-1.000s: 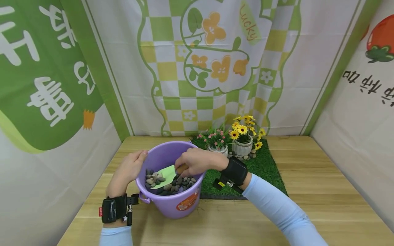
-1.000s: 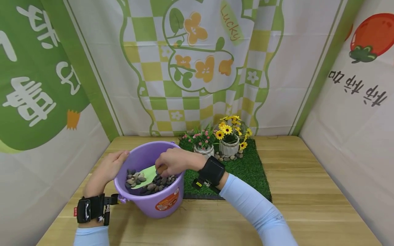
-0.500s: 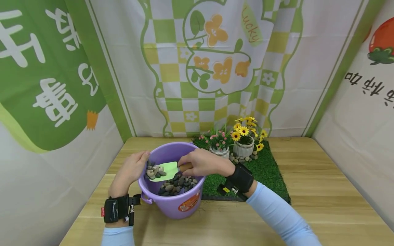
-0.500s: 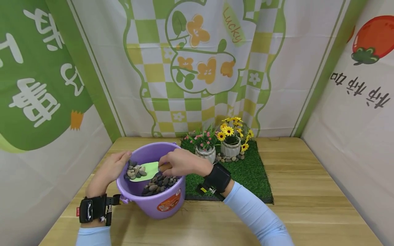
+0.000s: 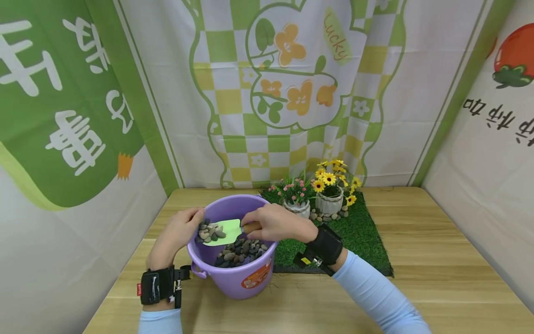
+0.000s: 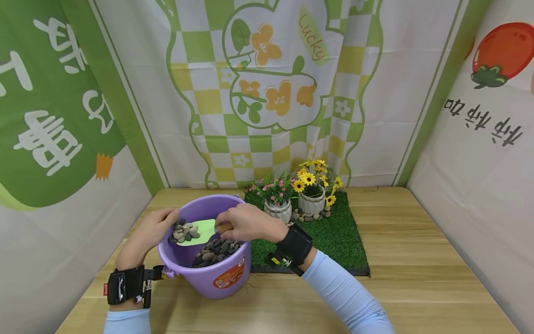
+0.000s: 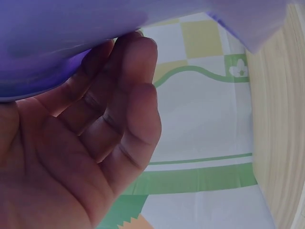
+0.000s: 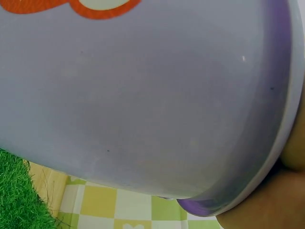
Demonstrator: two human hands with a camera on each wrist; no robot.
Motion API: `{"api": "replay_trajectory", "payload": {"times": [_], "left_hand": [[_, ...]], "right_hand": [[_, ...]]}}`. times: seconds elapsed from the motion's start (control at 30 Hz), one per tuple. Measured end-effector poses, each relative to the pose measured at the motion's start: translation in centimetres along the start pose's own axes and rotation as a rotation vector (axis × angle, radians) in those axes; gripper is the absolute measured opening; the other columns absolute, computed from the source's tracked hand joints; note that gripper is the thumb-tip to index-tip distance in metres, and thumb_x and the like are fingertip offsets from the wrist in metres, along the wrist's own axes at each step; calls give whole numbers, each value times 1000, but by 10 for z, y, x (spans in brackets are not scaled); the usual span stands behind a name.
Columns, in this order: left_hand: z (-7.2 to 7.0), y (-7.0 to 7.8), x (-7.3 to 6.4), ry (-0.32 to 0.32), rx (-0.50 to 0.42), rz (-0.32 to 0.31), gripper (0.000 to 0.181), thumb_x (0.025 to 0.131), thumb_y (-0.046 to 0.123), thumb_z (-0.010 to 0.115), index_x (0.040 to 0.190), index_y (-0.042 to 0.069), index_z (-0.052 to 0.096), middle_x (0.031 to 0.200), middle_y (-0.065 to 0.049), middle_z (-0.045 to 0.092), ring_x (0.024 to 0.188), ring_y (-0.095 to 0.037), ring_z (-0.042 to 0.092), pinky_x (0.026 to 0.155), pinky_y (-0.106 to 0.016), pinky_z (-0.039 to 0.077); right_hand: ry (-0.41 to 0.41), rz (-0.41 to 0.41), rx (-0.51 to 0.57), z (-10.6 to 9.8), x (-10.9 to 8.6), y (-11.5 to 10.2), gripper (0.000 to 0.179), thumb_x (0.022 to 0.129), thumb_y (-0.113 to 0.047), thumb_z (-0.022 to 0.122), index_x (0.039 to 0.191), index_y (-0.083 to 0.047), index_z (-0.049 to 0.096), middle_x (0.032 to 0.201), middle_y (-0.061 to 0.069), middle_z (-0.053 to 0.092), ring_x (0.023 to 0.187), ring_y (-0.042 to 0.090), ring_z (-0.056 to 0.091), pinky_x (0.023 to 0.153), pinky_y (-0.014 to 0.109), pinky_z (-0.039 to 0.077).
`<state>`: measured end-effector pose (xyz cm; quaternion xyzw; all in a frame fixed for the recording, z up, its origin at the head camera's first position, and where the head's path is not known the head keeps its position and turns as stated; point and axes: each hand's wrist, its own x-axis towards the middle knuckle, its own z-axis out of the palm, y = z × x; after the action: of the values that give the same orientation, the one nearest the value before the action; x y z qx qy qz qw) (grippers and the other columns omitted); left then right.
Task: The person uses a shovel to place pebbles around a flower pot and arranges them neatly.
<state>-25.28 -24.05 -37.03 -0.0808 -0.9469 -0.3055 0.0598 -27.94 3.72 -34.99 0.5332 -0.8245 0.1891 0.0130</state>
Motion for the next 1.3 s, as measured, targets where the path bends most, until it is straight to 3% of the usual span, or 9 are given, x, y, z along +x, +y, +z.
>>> {"api": "replay_trajectory", "payload": {"times": [0.13, 0.23, 0.43, 0.73, 1.07, 1.3], "left_hand": [[1, -1, -1, -22, -24, -25, 65, 97, 57, 36, 122, 3, 62, 113, -16, 63, 102, -31, 58, 85, -47, 47], [2, -2, 0, -25, -22, -25, 71, 97, 60, 32, 127, 2, 60, 118, -18, 61, 108, -35, 56, 90, -50, 45], [3, -4, -1, -9, 2, -5, 68, 103, 51, 20, 130, 2, 57, 126, -23, 56, 117, -42, 49, 96, -57, 38], [6, -4, -2, -8, -5, -31, 61, 104, 46, 23, 130, 3, 57, 125, -19, 58, 118, -38, 49, 97, -56, 38], [4, -3, -1, -9, -10, -16, 66, 104, 49, 18, 121, 1, 60, 122, -20, 59, 116, -39, 51, 94, -55, 41], [0, -3, -2, -13, 15, -27, 69, 104, 48, 17, 132, -2, 55, 131, -25, 53, 120, -44, 46, 98, -57, 37]], "right_hand": [[-8, 12, -8, 1, 0, 1, 26, 90, -21, 65, 115, -12, 68, 88, -8, 67, 72, -2, 57, 71, 15, 46], [-10, 18, -15, 2, 0, 1, 27, 90, -22, 65, 115, -12, 67, 91, -7, 67, 75, -1, 58, 72, 15, 46], [-10, 11, -19, 3, -1, 2, 27, 90, -23, 65, 115, -13, 67, 93, -6, 68, 76, -1, 59, 72, 15, 46], [-12, 12, 52, 0, -4, 2, 28, 90, -23, 65, 115, -11, 67, 99, -4, 69, 87, -1, 61, 78, 14, 47], [51, 20, 18, -11, -13, -1, 29, 91, -21, 65, 117, -9, 66, 88, -8, 67, 72, -2, 58, 69, 16, 47], [67, 22, 44, -22, -18, -2, 31, 92, -21, 63, 120, -8, 65, 98, -5, 69, 82, -2, 62, 72, 14, 49]]}}
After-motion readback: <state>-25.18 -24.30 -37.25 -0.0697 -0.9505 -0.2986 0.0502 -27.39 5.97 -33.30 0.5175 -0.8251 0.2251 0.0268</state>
